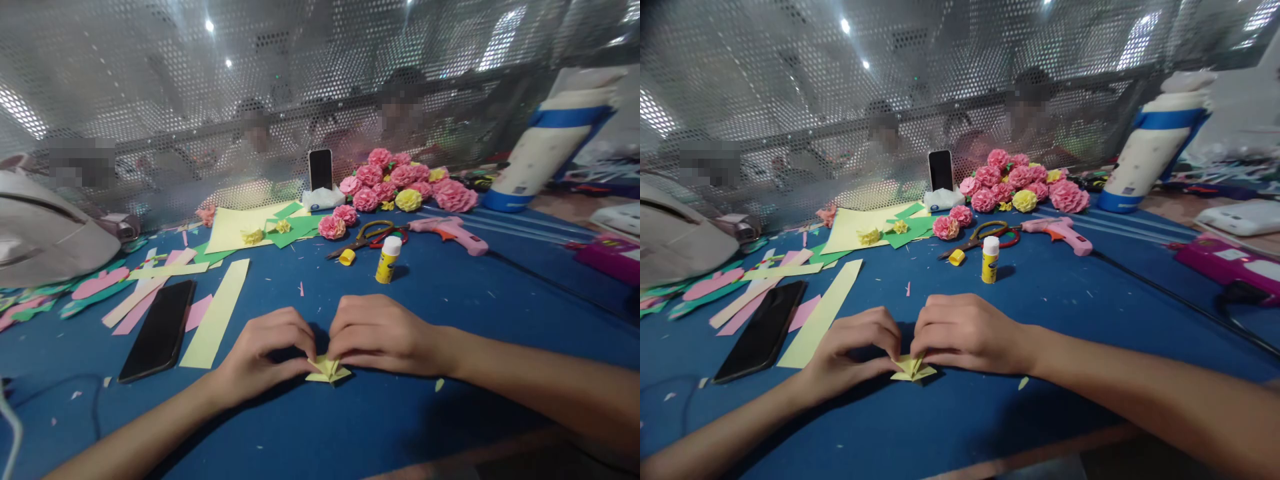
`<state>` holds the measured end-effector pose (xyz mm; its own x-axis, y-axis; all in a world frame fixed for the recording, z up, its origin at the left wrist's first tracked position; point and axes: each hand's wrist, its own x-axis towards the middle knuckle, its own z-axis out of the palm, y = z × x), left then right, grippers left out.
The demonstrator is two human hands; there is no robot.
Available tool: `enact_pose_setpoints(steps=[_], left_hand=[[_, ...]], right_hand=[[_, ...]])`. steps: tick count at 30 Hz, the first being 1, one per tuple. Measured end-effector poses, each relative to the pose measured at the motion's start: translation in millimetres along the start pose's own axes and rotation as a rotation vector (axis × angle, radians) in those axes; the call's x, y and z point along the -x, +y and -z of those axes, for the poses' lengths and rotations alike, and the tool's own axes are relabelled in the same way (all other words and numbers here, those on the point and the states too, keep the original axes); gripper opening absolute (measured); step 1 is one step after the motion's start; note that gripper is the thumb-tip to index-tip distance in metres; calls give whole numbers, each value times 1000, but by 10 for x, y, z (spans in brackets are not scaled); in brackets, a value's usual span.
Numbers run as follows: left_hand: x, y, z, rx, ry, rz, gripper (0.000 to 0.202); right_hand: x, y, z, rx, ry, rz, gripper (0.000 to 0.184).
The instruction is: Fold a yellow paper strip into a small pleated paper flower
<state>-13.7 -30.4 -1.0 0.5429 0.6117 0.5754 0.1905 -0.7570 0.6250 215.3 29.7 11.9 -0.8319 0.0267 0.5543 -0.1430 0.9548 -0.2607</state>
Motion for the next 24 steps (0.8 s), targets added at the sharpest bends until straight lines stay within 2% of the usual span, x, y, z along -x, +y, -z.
enact_pose_setpoints(steps=[12, 15, 19, 24], left_hand=[[-13, 3, 14, -43, 9, -36, 6], [-10, 2, 9, -35, 22, -19, 5], [-2, 7, 8, -31, 36, -1, 3], [0, 8, -7, -26, 19, 23, 4]], right_hand=[[-5, 16, -31, 188, 74, 82, 21], [-1, 14, -31, 180, 96, 74, 22], [6, 12, -20, 108, 119, 37, 13], [4, 11, -25, 147, 58, 27, 23]])
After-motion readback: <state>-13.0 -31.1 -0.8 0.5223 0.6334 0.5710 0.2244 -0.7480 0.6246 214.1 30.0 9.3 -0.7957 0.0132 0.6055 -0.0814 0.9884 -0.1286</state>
